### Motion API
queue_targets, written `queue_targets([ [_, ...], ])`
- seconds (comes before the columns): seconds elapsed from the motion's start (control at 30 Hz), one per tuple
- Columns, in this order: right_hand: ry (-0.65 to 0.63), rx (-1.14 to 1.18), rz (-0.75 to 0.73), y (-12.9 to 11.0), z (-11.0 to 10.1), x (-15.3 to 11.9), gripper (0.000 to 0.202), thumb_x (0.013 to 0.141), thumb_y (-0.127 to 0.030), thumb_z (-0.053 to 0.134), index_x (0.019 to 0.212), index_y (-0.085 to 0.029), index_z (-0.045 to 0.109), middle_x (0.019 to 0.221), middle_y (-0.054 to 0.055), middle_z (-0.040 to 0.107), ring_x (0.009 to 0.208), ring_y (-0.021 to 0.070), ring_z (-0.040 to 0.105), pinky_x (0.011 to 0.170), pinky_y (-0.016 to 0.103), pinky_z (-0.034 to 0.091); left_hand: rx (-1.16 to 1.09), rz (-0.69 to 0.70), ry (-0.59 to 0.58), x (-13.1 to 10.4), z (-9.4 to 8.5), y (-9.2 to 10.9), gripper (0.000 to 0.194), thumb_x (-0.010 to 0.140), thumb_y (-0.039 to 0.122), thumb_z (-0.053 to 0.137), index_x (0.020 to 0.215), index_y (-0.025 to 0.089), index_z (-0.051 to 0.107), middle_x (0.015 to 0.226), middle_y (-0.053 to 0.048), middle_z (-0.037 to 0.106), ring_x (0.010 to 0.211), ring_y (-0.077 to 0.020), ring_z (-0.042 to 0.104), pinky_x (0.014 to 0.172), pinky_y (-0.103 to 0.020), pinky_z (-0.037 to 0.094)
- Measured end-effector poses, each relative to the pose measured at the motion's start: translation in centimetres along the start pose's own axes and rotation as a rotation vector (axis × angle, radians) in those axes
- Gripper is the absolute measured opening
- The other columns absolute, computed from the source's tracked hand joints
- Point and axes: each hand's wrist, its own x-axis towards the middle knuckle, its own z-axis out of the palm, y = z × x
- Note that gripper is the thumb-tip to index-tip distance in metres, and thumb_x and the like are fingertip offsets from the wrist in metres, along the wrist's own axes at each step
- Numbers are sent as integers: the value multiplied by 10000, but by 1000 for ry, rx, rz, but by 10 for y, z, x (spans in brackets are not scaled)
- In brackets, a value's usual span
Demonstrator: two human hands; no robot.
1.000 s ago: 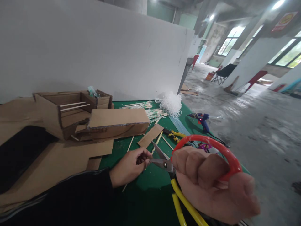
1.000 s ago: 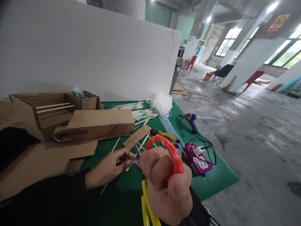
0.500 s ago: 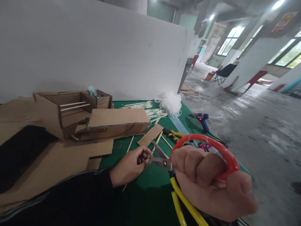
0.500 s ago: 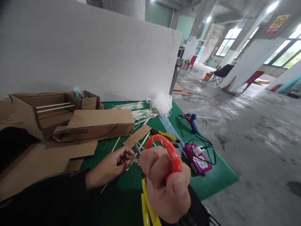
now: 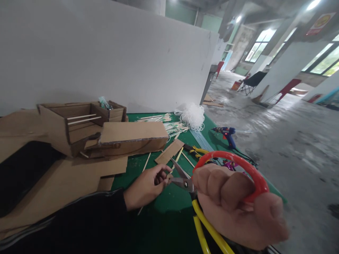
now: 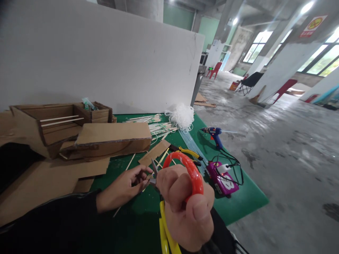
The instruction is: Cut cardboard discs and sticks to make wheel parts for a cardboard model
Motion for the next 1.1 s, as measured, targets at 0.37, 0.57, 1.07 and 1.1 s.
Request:
queue_targets([
  [0.37, 9, -18, 24, -1, 1, -2, 491, 848, -498, 428, 496, -189, 280, 439, -60, 228, 384, 112, 236, 431, 317, 250, 36, 14, -18, 0, 0, 5, 218, 910, 308, 568, 1074, 172, 616, 854, -10, 619, 737, -143, 526, 687, -249, 442],
  [0.57, 12, 1, 42, -2, -1, -3, 504, 846, -506, 453, 493, -188, 282, 436, -61, 234, 388, 116, 233, 437, 317, 246, 48, 3, -18, -1, -1, 6, 141, 940, 307, 531, 1005, 191, 579, 845, 3, 605, 724, -135, 517, 651, -235, 422],
  [1.07, 8, 1, 42, -1, 0, -4, 510, 848, -514, 466, 499, -189, 283, 444, -62, 245, 392, 117, 238, 438, 320, 248, 74, -20, -37, 0, 0, 3, 244, 946, 309, 506, 1131, 182, 603, 916, -30, 640, 791, -164, 568, 706, -257, 450],
  [1.1, 7, 0, 45, 0, 0, -4, 512, 848, -516, 467, 499, -189, 285, 445, -62, 245, 393, 117, 239, 439, 321, 251, 82, -16, -34, 0, -1, 3, 243, 945, 310, 509, 1127, 183, 609, 910, -28, 641, 784, -162, 563, 700, -254, 448],
])
